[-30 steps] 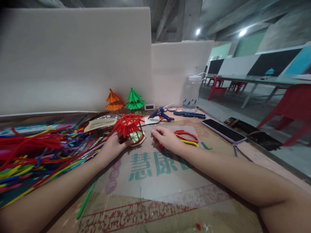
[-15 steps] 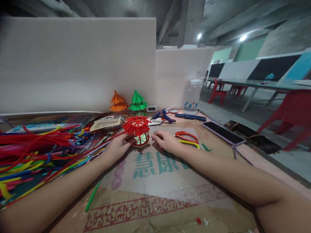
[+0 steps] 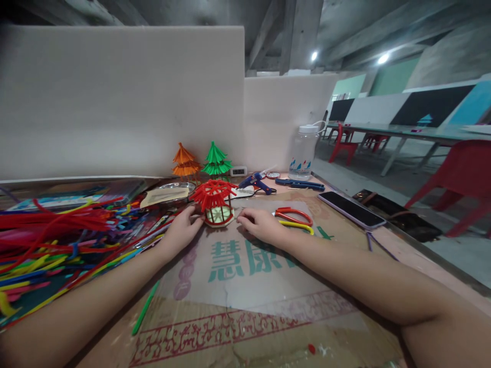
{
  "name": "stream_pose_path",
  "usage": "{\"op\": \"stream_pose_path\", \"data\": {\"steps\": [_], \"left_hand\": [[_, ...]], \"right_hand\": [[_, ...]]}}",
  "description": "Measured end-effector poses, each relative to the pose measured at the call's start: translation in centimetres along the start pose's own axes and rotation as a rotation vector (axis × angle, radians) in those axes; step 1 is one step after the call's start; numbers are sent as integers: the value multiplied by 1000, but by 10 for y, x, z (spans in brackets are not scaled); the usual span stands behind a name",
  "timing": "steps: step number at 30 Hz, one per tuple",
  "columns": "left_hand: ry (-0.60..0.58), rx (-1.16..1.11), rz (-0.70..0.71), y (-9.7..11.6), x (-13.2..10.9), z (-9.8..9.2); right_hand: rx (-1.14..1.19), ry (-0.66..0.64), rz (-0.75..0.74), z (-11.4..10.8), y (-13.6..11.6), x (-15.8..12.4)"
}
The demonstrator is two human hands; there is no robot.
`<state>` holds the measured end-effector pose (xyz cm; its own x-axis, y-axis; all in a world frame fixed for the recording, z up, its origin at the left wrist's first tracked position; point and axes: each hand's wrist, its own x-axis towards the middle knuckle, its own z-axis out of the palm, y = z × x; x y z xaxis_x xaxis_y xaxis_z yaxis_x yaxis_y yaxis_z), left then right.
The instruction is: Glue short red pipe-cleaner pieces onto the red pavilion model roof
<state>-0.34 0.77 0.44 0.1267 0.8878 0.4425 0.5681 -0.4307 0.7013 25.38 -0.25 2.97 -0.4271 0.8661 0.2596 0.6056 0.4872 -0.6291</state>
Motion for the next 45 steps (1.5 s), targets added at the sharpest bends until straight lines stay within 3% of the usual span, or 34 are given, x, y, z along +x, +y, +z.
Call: {"op": "stream_pose_path", "data": {"steps": [5, 13, 17, 23, 31, 36, 45], "left_hand": [[-31, -124, 36, 7, -1, 2], [-71, 73, 87, 20, -4, -3], [-48, 45, 72, 14, -3, -1], [-93, 187, 31, 9, -2, -3], [-70, 41, 64, 11, -1, -1], [-84, 67, 71, 10, 0, -1], [-125, -8, 88, 23, -3, -4]], "right_hand": [[-22, 6, -14, 1, 2, 0], [-56, -1, -63, 1, 2, 0], [-67, -10, -69, 1, 3, 1], [-104, -1, -98, 1, 1, 1], [-152, -7, -86, 0, -4, -1], [-159, -18, -99, 0, -1, 0], [-153, -18, -118, 2, 4, 2]]}}
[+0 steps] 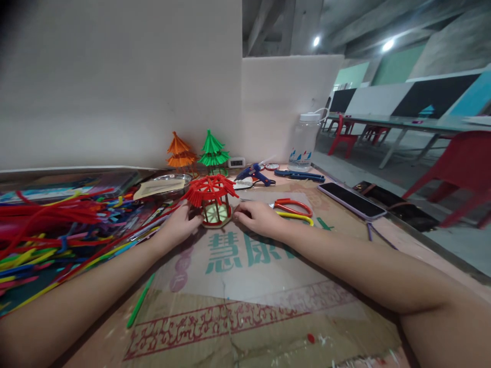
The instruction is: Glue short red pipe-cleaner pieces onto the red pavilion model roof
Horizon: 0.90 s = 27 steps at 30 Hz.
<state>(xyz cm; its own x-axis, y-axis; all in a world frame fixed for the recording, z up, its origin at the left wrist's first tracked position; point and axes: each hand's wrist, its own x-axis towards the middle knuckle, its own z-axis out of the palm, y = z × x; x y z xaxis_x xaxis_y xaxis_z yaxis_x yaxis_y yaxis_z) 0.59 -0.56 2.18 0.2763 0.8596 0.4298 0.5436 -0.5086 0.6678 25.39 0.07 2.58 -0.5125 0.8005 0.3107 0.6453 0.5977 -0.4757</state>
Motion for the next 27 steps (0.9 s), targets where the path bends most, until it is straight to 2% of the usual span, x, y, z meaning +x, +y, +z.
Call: {"op": "stream_pose_path", "data": {"steps": [6, 10, 16, 22, 27], "left_hand": [[6, 152, 8, 4, -3, 1], [-24, 145, 23, 2, -3, 3], [13, 172, 26, -7, -3, 5], [19, 131, -9, -20, -4, 8], [17, 31, 38, -11, -1, 5]], "right_hand": [[2, -5, 27, -3, -4, 0], [9, -6, 8, -3, -4, 0], [-13, -18, -13, -2, -3, 0], [-7, 0, -48, -1, 1, 0], [-3, -10, -55, 1, -1, -2]]}}
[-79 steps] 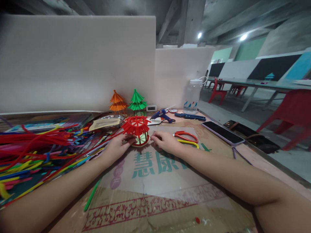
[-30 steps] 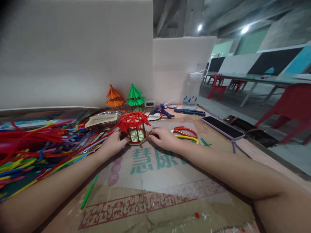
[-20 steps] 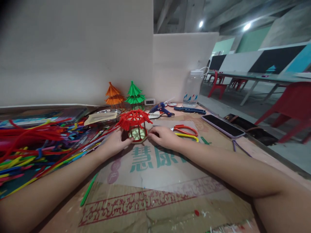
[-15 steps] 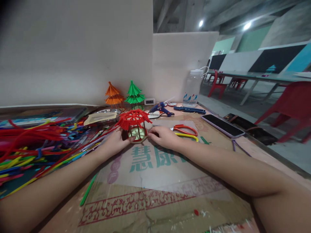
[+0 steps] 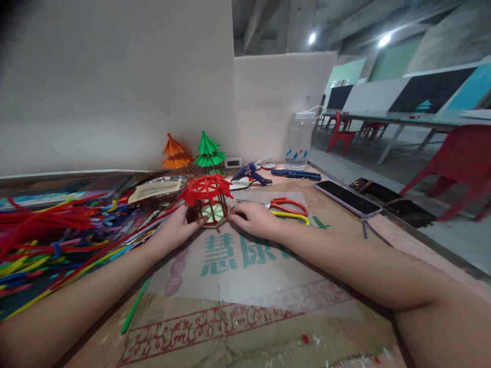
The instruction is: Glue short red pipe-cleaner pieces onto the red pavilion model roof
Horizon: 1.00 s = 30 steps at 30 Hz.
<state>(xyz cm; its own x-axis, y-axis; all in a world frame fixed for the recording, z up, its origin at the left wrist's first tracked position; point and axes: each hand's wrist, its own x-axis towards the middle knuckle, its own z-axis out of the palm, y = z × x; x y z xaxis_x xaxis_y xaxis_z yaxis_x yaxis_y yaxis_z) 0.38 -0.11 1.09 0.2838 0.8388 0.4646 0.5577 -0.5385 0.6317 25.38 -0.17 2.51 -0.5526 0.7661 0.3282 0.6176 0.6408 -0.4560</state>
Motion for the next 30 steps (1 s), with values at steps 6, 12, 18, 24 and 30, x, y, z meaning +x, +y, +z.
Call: {"op": "stream_pose_path", "data": {"steps": [6, 12, 18, 24, 30], "left_hand": [[-23, -52, -19, 8, 1, -4], [-25, -28, -56, -2, -1, -2], [-36, 12, -80, 1, 0, -4], [-27, 46, -63, 8, 0, -7], [-5, 15, -67, 7, 0, -6]], "right_hand": [[37, -166, 75, -29, -10, 5], [91, -449, 170, -99, 8, 11], [-83, -570, 58, -89, 0, -2], [-229, -476, -13, -70, -14, -3], [-267, -373, 55, -92, 16, 6]]}}
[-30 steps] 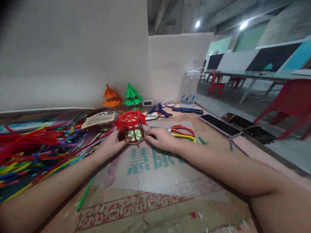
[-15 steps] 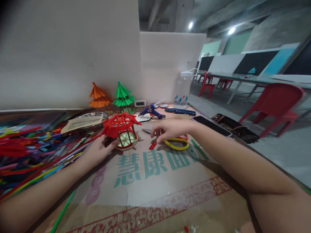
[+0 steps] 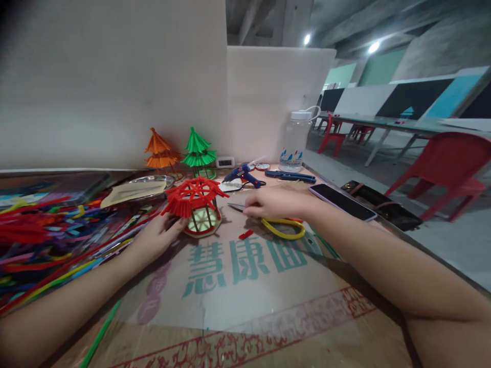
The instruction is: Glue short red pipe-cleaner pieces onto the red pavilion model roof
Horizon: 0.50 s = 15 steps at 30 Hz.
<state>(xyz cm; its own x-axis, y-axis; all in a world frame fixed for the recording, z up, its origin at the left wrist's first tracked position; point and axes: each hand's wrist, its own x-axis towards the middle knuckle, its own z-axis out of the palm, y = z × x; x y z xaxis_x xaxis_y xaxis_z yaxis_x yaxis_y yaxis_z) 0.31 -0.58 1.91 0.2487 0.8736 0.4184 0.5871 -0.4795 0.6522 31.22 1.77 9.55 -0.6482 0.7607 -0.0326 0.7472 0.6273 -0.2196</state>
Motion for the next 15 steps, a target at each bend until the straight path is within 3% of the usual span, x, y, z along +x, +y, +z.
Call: {"op": "stream_pose_path", "data": {"steps": [5, 8, 10, 15], "left_hand": [[-9, -40, -15, 0, -1, 2], [-27, -12, -15, 0, -1, 2], [-16, -3, 7, 1, -1, 2], [5, -28, 44, 0, -1, 2]], "right_hand": [[8, 325, 253, 11, 53, 14], [92, 460, 310, 21, 70, 23], [86, 478, 330, 25, 74, 31], [75, 374, 363, 29, 77, 59]]}}
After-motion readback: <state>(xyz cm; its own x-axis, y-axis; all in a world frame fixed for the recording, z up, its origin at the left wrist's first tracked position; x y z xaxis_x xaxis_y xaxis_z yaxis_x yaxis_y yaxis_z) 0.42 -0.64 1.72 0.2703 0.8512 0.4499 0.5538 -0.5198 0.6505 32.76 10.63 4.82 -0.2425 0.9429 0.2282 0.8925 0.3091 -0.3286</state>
